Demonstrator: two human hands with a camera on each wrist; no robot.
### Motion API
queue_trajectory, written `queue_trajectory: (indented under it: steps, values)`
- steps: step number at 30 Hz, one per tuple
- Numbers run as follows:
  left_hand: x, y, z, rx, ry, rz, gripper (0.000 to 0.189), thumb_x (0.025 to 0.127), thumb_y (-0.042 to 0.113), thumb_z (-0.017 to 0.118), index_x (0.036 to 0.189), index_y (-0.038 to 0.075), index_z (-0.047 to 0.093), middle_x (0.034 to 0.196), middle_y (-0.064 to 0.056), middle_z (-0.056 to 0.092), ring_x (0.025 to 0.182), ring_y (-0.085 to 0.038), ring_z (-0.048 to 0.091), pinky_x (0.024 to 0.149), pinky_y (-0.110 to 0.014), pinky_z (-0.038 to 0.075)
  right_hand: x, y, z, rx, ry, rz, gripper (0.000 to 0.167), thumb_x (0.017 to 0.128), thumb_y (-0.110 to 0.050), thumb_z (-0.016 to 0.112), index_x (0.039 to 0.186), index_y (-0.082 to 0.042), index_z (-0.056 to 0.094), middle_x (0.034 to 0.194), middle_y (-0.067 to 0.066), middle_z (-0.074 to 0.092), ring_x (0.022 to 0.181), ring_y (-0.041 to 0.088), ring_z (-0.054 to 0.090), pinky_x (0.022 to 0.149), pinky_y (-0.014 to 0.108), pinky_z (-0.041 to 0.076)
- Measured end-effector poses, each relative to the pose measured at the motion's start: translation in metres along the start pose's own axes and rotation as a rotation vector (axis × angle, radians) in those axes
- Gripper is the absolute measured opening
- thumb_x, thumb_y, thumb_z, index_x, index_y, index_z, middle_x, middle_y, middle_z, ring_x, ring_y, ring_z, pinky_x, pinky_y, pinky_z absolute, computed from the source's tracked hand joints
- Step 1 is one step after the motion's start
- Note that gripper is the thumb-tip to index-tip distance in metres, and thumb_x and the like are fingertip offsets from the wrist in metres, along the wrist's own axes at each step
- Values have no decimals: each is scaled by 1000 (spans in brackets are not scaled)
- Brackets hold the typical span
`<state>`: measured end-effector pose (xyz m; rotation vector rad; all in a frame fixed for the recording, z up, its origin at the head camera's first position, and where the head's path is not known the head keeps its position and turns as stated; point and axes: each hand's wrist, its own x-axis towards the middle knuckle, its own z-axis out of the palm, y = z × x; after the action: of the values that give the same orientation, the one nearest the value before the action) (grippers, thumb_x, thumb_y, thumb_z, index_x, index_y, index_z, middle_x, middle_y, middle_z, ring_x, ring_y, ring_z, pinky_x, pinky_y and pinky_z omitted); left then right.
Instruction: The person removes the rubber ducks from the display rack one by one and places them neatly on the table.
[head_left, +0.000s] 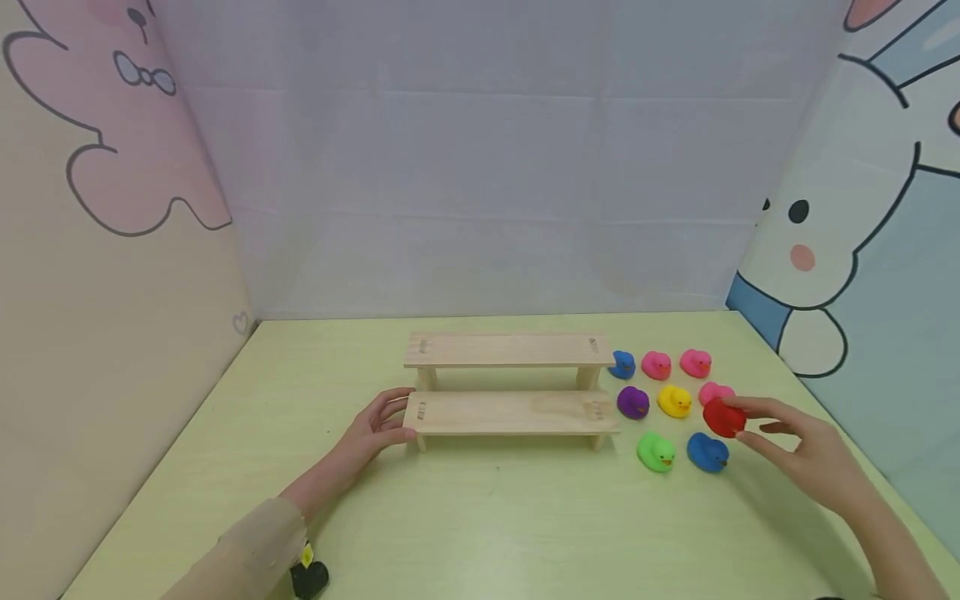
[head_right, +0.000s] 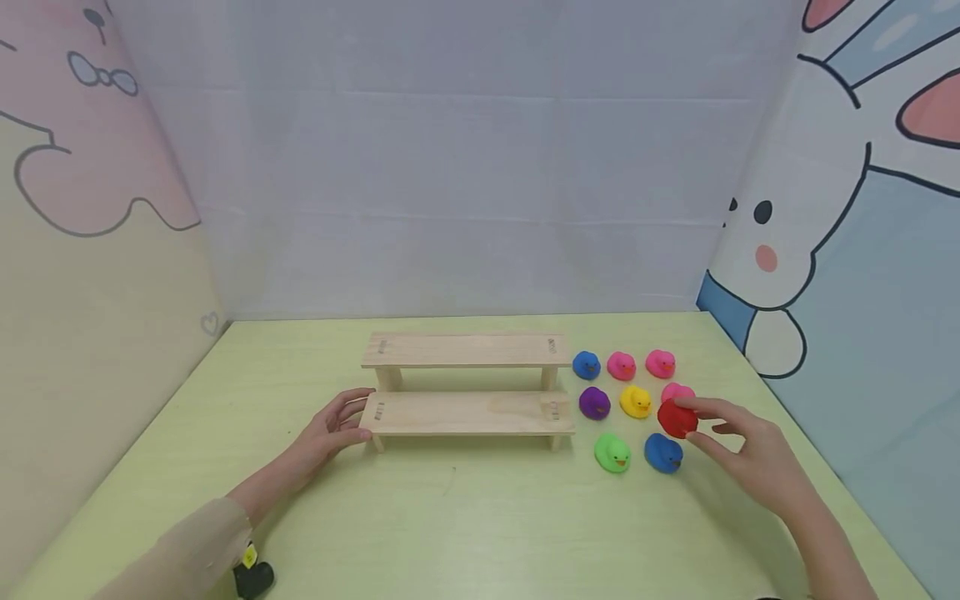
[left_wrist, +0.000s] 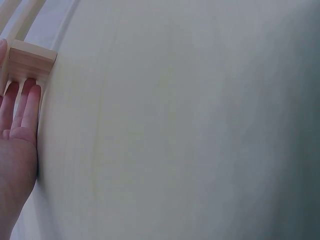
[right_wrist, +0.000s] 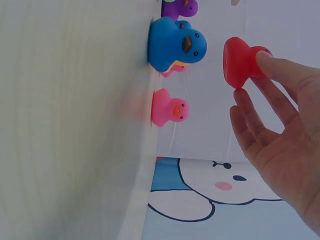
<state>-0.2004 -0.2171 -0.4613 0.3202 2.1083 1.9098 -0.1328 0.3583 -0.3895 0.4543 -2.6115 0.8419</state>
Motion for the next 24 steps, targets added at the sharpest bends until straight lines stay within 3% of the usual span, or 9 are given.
queue_trajectory:
  steps: [10, 15, 18, 21, 24]
  values:
    - [-1, 3, 1, -10, -2, 1, 69, 92, 12, 68, 151, 14, 33, 155, -17, 40, 113, -7, 64, 93, -21, 49, -10, 26, -11, 5, -45, -16, 45, 79, -1, 79, 122, -9, 66, 113, -43, 52, 98, -26, 47, 72, 3, 46]
    - [0, 5, 1, -2, 3, -7, 69, 92, 13, 69, 150, 15, 33, 155, -16, 40, 114, -8, 63, 93, -20, 49, -13, 34, -15, -55, -93, 57, 42, 80, -7, 80, 119, -10, 67, 108, -42, 51, 93, -27, 45, 67, 10, 49]
    - [0, 5, 1, 6, 9, -13, 70, 91, 13, 69, 150, 15, 33, 155, -16, 40, 117, -10, 63, 93, -20, 49, -13, 37, -15, -94, -174, 120, 41, 81, -11, 79, 120, -10, 67, 110, -20, 65, 91, -23, 46, 65, 15, 52]
    - [0, 5, 1, 7, 19, -29, 69, 91, 13, 70, 150, 16, 34, 155, -15, 41, 120, -13, 62, 93, -20, 50, -12, 39, -14, -115, -270, 160, 41, 83, -12, 77, 122, -11, 66, 116, 10, 68, 92, -3, 60, 66, 17, 53]
    - [0, 4, 1, 12, 18, -34, 70, 91, 14, 70, 150, 16, 33, 155, -15, 41, 124, -18, 60, 93, -20, 49, -12, 41, -13, -112, -342, 179, 41, 84, -12, 76, 123, -12, 65, 118, 18, 67, 91, 11, 65, 68, 17, 53]
